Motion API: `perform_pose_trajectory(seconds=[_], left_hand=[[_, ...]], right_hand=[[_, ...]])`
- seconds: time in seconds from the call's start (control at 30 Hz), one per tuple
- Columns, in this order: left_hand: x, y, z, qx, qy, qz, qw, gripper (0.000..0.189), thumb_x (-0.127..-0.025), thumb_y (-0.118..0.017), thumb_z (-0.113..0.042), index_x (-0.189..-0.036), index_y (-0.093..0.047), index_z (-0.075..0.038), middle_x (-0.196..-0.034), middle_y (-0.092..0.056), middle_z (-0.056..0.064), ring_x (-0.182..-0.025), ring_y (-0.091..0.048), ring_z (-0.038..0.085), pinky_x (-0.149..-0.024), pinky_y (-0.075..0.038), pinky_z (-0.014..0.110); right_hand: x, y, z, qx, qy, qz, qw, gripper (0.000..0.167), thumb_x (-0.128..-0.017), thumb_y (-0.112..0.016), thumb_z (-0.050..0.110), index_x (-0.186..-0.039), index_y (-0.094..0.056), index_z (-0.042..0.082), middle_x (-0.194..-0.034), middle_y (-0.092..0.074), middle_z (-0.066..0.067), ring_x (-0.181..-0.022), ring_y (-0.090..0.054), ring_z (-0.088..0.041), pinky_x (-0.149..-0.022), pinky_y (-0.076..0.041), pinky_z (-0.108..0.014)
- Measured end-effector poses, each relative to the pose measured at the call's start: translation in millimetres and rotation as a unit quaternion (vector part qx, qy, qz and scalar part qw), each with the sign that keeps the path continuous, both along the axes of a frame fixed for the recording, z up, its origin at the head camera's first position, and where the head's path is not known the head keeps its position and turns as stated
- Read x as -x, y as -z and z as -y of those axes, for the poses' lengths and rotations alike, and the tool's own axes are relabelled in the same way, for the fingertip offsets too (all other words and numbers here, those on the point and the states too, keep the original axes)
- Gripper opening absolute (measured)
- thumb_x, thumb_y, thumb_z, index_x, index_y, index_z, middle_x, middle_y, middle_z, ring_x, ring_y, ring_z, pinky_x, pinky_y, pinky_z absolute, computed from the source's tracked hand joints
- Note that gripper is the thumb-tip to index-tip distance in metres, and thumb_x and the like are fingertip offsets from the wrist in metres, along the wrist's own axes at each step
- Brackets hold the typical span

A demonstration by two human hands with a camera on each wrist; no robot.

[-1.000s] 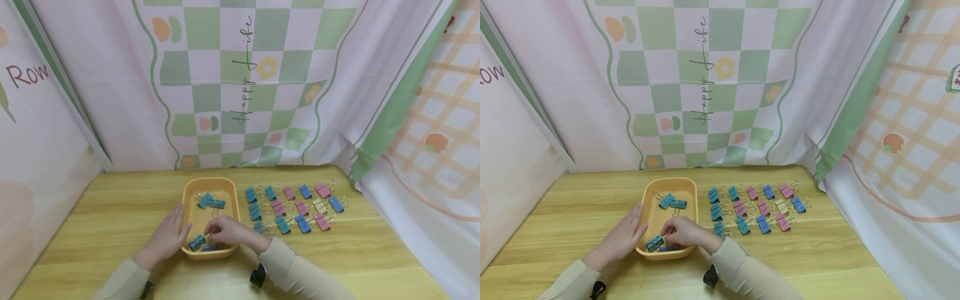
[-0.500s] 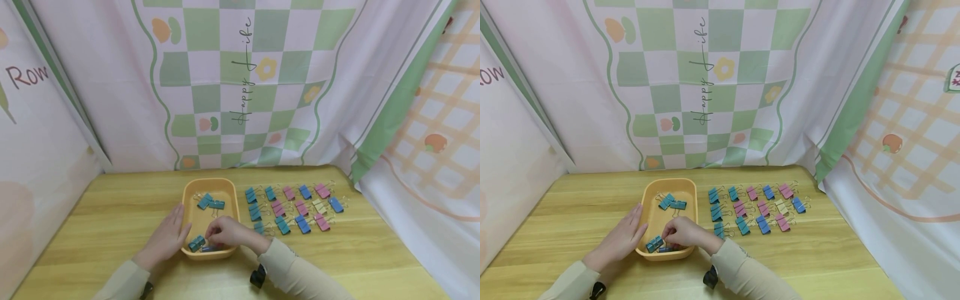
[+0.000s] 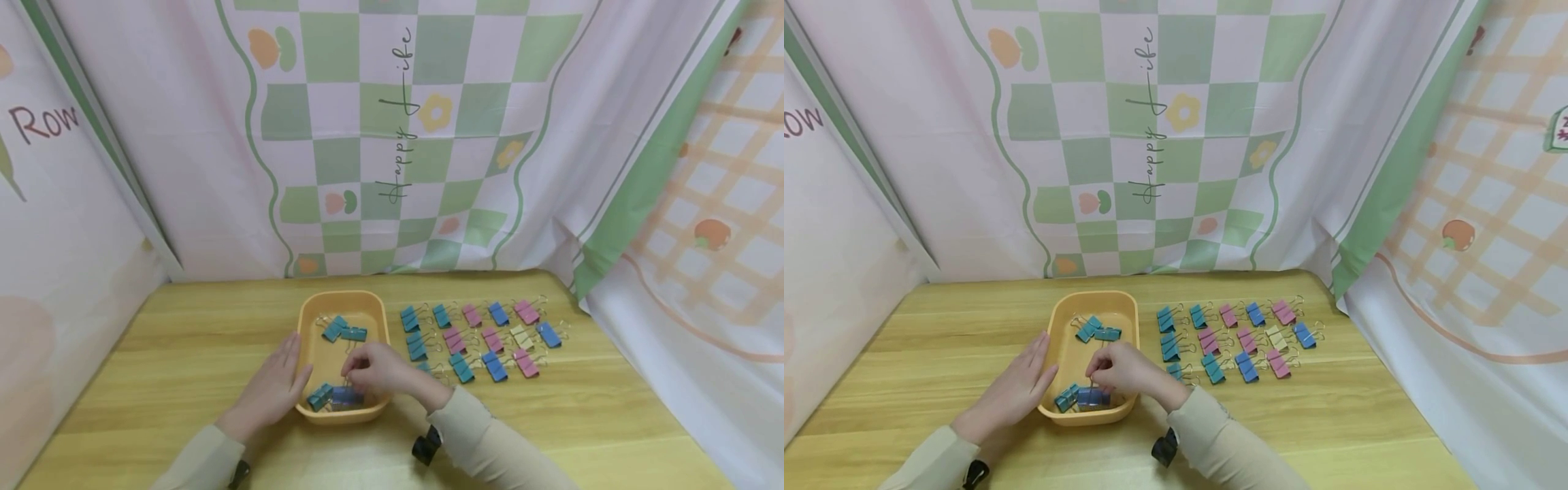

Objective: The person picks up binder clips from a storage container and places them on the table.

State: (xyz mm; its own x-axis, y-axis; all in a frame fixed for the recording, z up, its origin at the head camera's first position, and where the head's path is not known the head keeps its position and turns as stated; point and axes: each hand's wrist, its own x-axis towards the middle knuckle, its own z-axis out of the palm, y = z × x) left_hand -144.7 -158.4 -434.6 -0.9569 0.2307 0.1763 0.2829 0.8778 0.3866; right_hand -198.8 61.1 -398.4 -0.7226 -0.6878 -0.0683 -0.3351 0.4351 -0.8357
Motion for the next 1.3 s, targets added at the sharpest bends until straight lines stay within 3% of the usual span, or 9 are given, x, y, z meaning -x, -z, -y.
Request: perform_pose_trajectory(seconds=[0.23, 0.4, 0.6, 0.83, 1.03, 1.3], left_hand=[[0.0, -2.0, -0.3, -0.001, 0.003, -0.001, 1.0, 0.063, -0.1, -0.035, -0.033, -0.141, -0.016, 0.011, -0.147, -0.014, 0.025, -0.133, -0.02, 0.039, -0.106, -0.021, 0.051], [-0.5, -3.1, -0.2, 0.002, 0.003, 0.001, 1.0, 0.064, -0.1, -0.033, -0.035, -0.141, -0.016, 0.011, -0.147, -0.014, 0.025, -0.133, -0.019, 0.039, -0.106, -0.02, 0.05], [-0.4, -1.6, 0.6, 0.007, 0.001, 0.002, 1.0, 0.064, -0.1, -0.033, -0.035, -0.141, -0.015, 0.011, -0.147, -0.013, 0.024, -0.133, -0.019, 0.038, -0.107, -0.02, 0.049], [0.1, 0.8, 0.7, 0.004, 0.001, -0.001, 1.0, 0.063, -0.1, -0.037, -0.031, -0.141, -0.015, 0.011, -0.147, -0.013, 0.024, -0.133, -0.019, 0.038, -0.107, -0.02, 0.05], [-1.0, -1.6, 0.3, 0.003, 0.003, -0.001, 1.0, 0.063, -0.1, -0.035, -0.032, -0.141, -0.015, 0.011, -0.147, -0.012, 0.024, -0.134, -0.017, 0.038, -0.107, -0.02, 0.049], [-1.2, 0.4, 1.3, 0.009, 0.002, -0.006, 0.9999, 0.064, -0.1, -0.031, -0.036, -0.141, -0.015, 0.011, -0.147, -0.013, 0.024, -0.134, -0.017, 0.037, -0.107, -0.02, 0.049]], right_hand=[[2.5, -14.2, -9, 0.031, 0.003, 0.02, 0.9993, 0.009, -0.085, -0.058, 0.0, -0.087, -0.067, 0.001, -0.074, -0.062, -0.002, -0.063, -0.06, -0.014, -0.061, -0.055, -0.037], [4.6, -24.9, -16, 0.048, 0.012, 0.004, 0.9987, 0.011, -0.086, -0.056, 0.0, -0.089, -0.067, -0.002, -0.073, -0.062, -0.002, -0.063, -0.061, -0.016, -0.062, -0.055, -0.042], [8.2, -35.3, -26, 0.072, 0.034, 0.0, 0.9968, 0.013, -0.087, -0.055, -0.001, -0.091, -0.067, -0.003, -0.075, -0.063, -0.005, -0.065, -0.062, -0.02, -0.059, -0.055, -0.032], [12.6, -46.3, -41, 0.103, 0.053, 0.012, 0.9932, 0.012, -0.09, -0.056, 0.001, -0.095, -0.064, -0.006, -0.084, -0.062, -0.016, -0.069, -0.062, -0.023, -0.066, -0.055, -0.042], [16.5, -54.6, -53, 0.095, 0.08, -0.004, 0.9922, 0.012, -0.091, -0.056, 0.004, -0.095, -0.065, -0.001, -0.084, -0.064, -0.012, -0.07, -0.063, -0.022, -0.064, -0.055, -0.032], [21.3, -58.6, -71, 0.11, 0.109, -0.012, 0.9878, 0.013, -0.09, -0.054, 0.002, -0.097, -0.062, -0.007, -0.084, -0.063, -0.014, -0.072, -0.062, -0.024, -0.065, -0.056, -0.033]])
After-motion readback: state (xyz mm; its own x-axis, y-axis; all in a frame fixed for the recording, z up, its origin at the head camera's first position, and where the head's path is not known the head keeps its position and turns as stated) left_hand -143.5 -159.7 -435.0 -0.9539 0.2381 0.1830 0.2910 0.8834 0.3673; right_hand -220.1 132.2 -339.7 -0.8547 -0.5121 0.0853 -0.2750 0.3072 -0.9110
